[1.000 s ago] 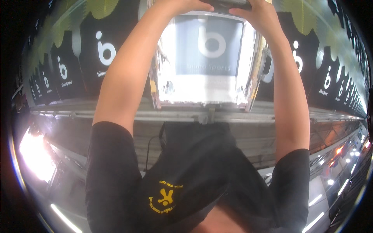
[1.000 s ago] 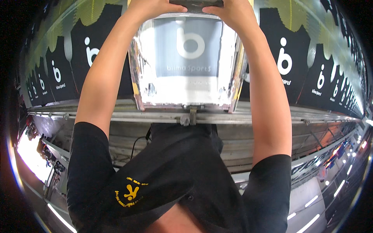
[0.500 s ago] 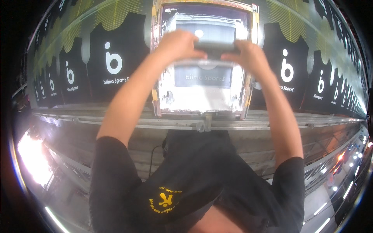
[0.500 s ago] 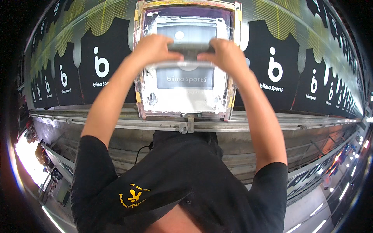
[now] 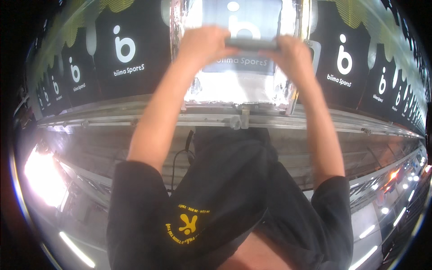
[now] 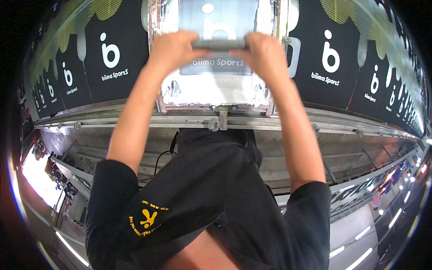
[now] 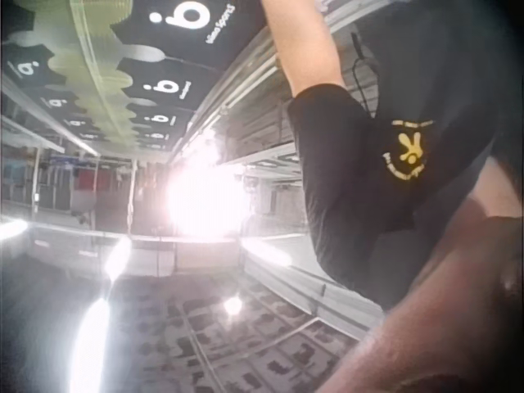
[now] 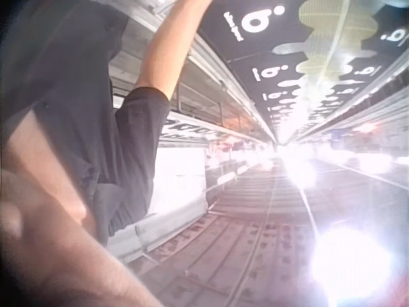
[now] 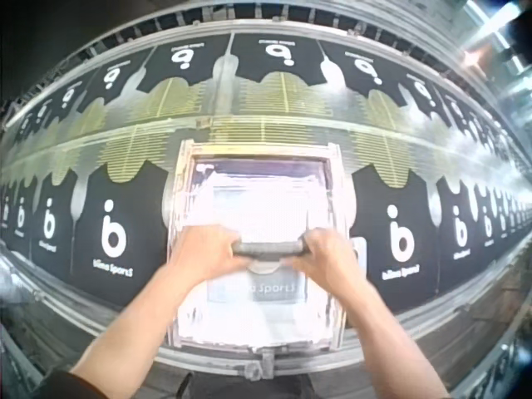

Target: The person uses a squeegee to spread ink across a screen printing frame mounted above a row of black t-shirts. They repeatedly pull the squeegee downward to transfer the design onto the shirts, then lift and reposition the frame for the next print.

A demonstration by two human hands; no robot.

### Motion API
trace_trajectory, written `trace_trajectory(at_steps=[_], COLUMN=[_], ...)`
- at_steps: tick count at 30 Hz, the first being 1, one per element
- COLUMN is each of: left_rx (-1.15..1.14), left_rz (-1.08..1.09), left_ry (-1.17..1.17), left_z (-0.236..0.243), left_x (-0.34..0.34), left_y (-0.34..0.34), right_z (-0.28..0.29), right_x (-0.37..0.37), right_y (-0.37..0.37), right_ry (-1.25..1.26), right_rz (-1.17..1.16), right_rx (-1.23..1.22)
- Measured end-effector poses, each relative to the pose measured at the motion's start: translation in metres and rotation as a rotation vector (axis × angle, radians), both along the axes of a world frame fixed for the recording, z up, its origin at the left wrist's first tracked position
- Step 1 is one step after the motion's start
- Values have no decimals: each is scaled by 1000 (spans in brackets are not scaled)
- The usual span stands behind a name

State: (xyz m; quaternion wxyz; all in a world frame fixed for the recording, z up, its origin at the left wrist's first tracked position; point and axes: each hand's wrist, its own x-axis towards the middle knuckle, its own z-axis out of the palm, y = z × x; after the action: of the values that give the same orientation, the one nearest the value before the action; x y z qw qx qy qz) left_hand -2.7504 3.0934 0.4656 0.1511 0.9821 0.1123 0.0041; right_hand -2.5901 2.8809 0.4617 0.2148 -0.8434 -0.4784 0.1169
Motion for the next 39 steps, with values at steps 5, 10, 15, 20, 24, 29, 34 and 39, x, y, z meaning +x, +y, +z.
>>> trace_trajectory(at_steps=[5,10,15,20,24,29,34,39], left_rx=[-168,-170,-403,-487,-317,-81,-56,-94], left_rz=[22,26,-61,-89,-77,-96,-11,38], left_ry=[176,114,441,525,265,39,59,-84], left_z=[20,15,1,38,62,57,28,33], left_x=[-60,-34,-22,9,50,110,124,67], left_y=[-59,-64,-53,-16,31,87,104,63], right_z=[9,23,22,48,7,-25,-19,22], right_x=[-66,-43,-36,-3,52,61,48,43], right_y=[-62,-65,-59,-53,-77,-87,-62,-54], right_ry=[80,157,404,616,360,567,952,932], right_rz=[56,-10,-34,-187,-703,-926,-881,-912], right_rx=[87,-63,-386,-79,418,343,341,392])
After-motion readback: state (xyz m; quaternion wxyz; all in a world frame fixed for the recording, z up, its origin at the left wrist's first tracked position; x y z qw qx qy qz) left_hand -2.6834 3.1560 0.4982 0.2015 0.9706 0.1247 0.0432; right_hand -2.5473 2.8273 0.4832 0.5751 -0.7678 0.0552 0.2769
